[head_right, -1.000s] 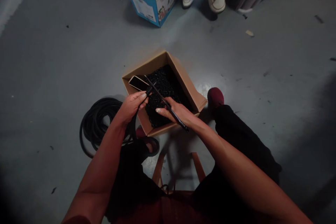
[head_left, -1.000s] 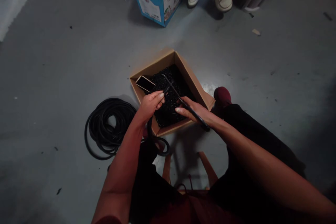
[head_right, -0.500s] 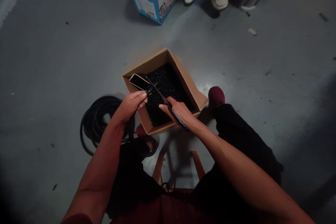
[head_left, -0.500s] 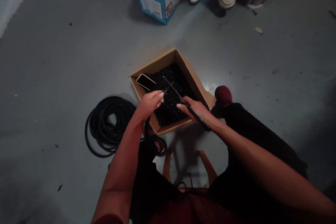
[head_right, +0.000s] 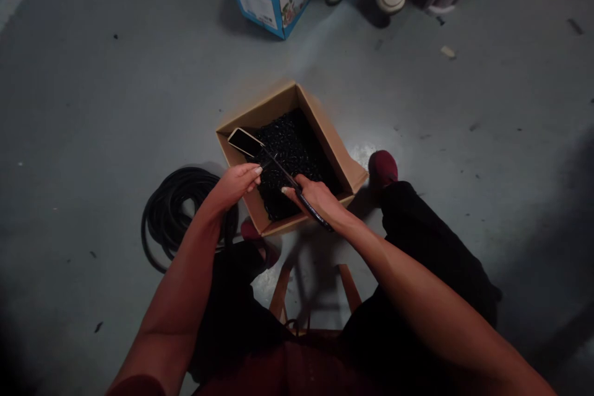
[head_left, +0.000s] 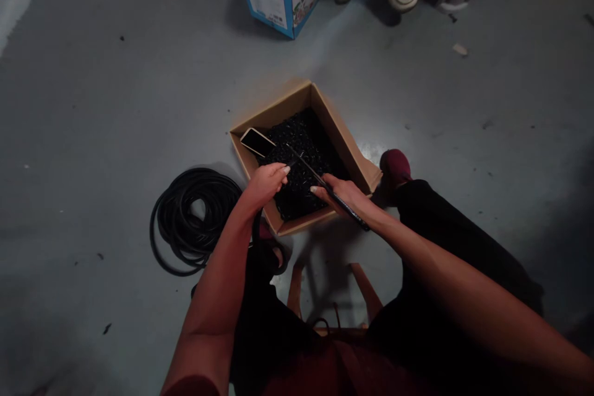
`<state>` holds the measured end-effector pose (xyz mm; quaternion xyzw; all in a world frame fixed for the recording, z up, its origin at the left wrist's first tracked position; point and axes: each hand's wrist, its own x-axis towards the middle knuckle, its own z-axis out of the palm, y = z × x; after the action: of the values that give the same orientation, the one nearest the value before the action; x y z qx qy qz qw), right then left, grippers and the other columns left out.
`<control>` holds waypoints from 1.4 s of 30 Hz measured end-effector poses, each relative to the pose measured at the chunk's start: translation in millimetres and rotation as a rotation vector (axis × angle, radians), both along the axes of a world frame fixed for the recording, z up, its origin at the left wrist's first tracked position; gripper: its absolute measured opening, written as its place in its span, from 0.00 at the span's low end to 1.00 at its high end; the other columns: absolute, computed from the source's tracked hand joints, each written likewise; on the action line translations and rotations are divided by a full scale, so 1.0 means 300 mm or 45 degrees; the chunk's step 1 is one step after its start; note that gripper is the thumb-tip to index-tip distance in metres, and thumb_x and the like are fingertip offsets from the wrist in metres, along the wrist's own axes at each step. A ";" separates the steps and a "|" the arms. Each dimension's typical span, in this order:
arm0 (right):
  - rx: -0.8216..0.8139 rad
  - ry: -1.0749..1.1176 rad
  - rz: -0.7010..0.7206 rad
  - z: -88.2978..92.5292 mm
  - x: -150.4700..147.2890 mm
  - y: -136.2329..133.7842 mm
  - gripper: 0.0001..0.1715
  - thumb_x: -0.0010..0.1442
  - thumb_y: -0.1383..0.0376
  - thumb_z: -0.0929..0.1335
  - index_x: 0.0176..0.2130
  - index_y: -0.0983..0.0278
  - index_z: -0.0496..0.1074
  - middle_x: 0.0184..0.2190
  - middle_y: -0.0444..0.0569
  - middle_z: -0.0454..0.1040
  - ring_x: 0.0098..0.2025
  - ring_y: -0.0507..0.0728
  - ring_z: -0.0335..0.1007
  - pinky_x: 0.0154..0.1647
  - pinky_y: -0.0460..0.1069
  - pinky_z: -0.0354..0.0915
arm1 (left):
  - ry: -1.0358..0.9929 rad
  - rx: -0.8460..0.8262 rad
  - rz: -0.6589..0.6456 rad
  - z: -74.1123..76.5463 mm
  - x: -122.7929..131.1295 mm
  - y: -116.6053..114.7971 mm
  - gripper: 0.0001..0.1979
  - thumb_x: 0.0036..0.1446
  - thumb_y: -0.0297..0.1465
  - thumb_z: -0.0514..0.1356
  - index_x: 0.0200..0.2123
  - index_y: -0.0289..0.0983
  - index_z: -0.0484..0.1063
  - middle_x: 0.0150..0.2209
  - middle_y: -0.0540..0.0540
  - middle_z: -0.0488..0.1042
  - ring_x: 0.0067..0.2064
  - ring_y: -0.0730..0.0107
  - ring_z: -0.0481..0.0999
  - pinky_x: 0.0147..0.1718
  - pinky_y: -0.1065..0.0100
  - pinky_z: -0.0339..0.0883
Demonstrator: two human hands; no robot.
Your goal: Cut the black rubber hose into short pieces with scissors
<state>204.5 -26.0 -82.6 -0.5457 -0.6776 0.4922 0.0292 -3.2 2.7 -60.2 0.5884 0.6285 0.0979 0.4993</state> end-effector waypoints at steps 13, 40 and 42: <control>-0.025 -0.039 0.005 -0.048 -0.006 -0.024 0.15 0.61 0.53 0.61 0.32 0.61 0.63 0.22 0.45 0.67 0.25 0.54 0.64 0.25 0.46 0.50 | 0.178 -0.018 -0.107 0.008 0.009 0.000 0.16 0.59 0.34 0.48 0.21 0.35 0.64 0.18 0.52 0.62 0.22 0.74 0.61 0.26 0.70 0.51; -0.093 0.196 -0.091 0.026 0.006 0.014 0.22 0.64 0.52 0.59 0.49 0.63 0.66 0.38 0.51 0.76 0.40 0.59 0.73 0.38 0.49 0.63 | -0.363 -0.053 0.439 0.027 0.029 0.011 0.12 0.62 0.33 0.51 0.45 0.34 0.66 0.22 0.55 0.62 0.19 0.83 0.57 0.20 0.77 0.49; -0.078 0.233 -0.096 0.019 0.004 0.012 0.24 0.63 0.52 0.60 0.53 0.63 0.65 0.44 0.53 0.75 0.45 0.61 0.71 0.42 0.50 0.63 | -0.349 -0.037 0.412 0.022 0.027 0.009 0.13 0.61 0.34 0.51 0.46 0.33 0.67 0.22 0.55 0.62 0.20 0.82 0.57 0.20 0.76 0.50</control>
<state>205.7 -22.5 -76.8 -0.5242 -0.6357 0.5590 0.0928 4.7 5.6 -53.8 0.4537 0.6424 0.2469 0.5661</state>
